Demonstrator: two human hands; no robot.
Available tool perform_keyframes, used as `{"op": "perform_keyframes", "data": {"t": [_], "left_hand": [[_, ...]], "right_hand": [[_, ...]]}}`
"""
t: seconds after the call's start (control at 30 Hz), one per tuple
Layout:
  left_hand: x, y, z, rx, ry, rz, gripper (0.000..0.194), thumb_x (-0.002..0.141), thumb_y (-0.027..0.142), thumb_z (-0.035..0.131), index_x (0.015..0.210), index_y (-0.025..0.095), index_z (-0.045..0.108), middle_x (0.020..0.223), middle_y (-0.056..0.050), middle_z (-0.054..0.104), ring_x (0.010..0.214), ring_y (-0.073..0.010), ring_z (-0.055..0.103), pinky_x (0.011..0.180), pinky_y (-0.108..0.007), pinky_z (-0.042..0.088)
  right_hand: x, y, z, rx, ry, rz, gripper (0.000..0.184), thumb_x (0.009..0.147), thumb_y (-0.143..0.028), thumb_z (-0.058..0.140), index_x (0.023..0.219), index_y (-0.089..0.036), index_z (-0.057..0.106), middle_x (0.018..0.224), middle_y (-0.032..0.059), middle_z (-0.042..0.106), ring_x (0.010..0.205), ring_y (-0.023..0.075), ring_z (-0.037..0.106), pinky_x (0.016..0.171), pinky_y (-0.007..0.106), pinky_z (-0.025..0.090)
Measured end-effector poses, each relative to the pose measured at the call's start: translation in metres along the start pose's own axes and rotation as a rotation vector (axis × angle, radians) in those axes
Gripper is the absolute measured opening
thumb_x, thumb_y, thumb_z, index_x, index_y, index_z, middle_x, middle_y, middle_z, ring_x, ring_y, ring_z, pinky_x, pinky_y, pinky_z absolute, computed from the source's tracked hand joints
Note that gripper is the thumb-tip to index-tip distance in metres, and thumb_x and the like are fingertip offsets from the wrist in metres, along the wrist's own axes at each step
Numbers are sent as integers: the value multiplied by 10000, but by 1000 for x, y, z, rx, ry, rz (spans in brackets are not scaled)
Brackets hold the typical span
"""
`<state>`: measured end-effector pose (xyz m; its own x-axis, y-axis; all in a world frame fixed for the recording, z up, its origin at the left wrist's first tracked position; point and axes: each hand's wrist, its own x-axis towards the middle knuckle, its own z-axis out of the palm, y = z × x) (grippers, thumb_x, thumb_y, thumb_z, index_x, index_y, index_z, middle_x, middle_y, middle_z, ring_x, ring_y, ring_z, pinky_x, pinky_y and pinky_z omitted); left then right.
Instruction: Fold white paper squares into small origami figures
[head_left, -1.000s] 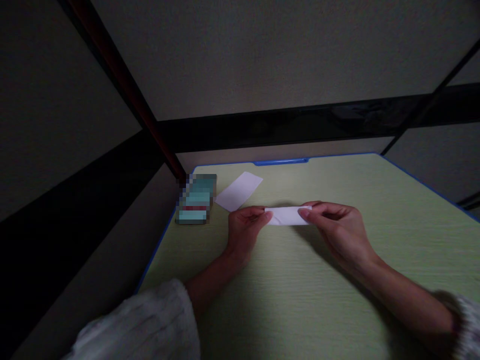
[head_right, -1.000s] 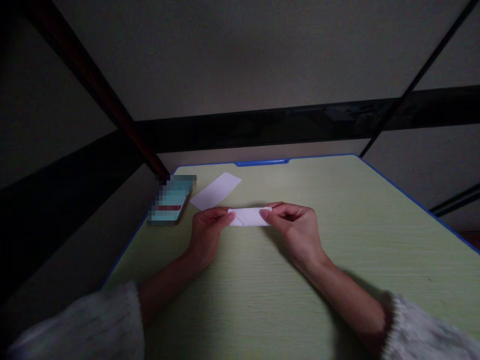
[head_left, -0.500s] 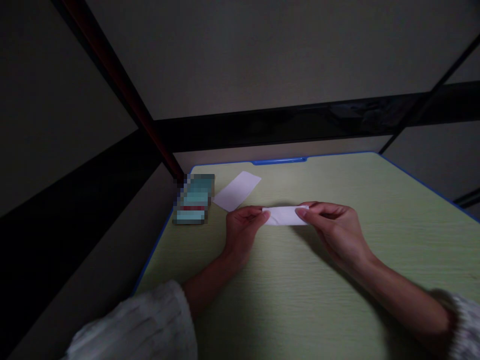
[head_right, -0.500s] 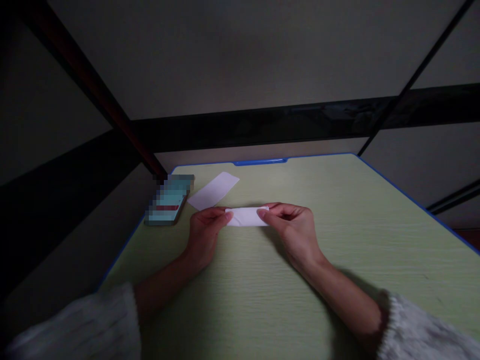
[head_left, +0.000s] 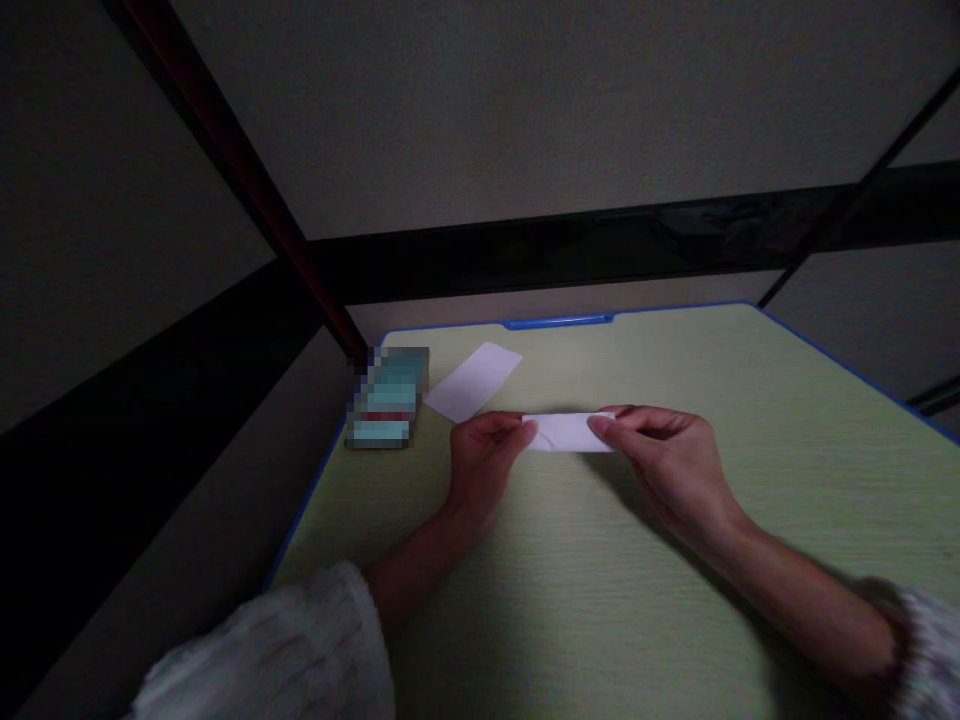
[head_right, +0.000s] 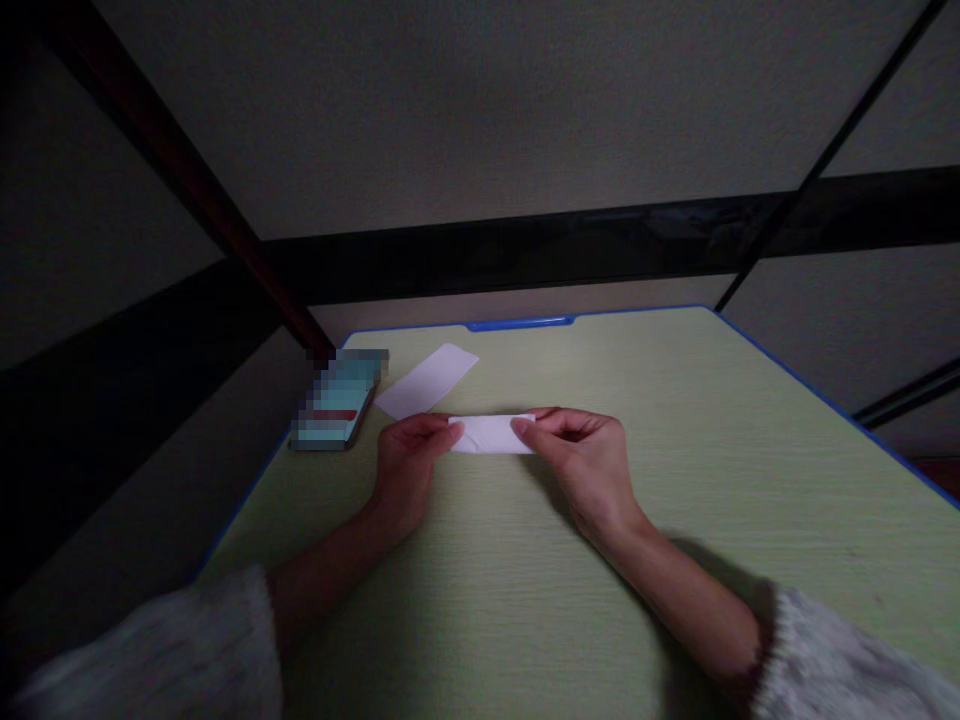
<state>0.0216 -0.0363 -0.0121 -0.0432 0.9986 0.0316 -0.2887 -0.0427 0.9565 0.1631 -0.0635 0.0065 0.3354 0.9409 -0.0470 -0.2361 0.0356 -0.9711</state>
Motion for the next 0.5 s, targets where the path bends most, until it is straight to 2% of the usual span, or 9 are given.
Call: {"op": "perform_keyframes", "data": {"t": [0.27,0.4,0.5], "left_hand": [[0,6,1,32,-18,39,180,500,99,677,511,131,501,540,51,570,513,-49,521,524,-159,418],[0,8,1,5,-85,11,290,501,74,670,660,161,444,501,82,553,475,-52,529,477,-140,404],[-1,9,1,30,-120,-3,339,508,85,667,743,169,438,470,92,548,438,-61,527,452,-143,400]], "right_hand": [[1,1,-1,39,32,-47,320,497,-110,721,421,-155,413,527,-26,601,501,66,532,496,191,398],[2,-2,-3,8,51,-75,401,496,-95,720,470,-176,328,524,-31,610,478,76,544,462,188,397],[3,-4,-4,-26,48,-107,400,491,-93,727,510,-191,339,526,-40,605,466,82,539,456,195,407]]}}
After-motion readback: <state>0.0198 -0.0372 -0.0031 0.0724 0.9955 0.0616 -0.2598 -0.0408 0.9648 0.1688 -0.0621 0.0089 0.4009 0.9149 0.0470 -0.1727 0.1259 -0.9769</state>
